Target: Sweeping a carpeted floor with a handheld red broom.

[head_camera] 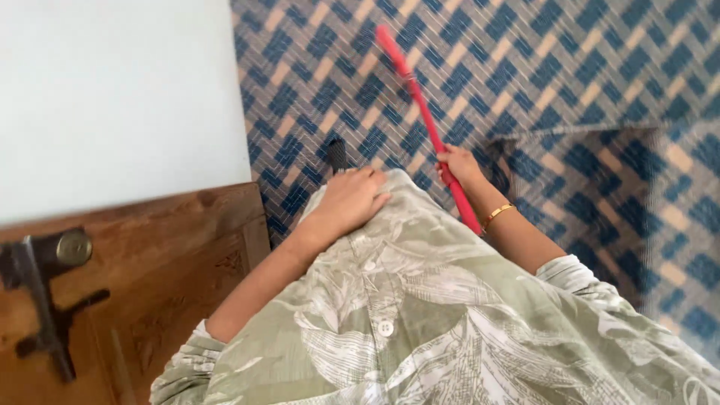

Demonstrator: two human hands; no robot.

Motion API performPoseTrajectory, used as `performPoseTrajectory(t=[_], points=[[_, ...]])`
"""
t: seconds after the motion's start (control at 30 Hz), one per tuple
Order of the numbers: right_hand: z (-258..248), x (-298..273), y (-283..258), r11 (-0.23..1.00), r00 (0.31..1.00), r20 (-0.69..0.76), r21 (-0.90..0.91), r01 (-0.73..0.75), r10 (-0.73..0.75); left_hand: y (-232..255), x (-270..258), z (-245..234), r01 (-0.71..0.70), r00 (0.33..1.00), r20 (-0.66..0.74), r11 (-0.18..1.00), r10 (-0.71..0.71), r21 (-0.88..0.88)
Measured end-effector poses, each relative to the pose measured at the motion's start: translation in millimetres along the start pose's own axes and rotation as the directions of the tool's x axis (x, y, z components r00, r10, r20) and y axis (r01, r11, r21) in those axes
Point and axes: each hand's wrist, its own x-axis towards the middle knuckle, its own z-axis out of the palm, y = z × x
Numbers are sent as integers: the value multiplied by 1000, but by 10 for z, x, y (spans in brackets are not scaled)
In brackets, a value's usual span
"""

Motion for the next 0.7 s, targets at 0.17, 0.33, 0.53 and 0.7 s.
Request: performPoseTrajectory(t=[0.17, 0.33, 0.53, 0.7], points=[[-329, -141, 105, 964, 969, -229, 265, -23, 86, -26, 322, -196, -61, 992, 111, 998, 62, -13], [-578, 828, 410, 884, 885, -374, 459, -84, 279, -222, 726, -398, -183, 978, 100, 983, 185, -32], [441, 1440, 213, 825, 954, -145, 546, -143, 261, -597, 1147, -633, -168, 968, 180, 985, 174, -46], [787, 1104, -643, 522, 908, 354, 744, -418, 223, -716, 1512, -622, -191, 925, 313, 976, 216, -109]])
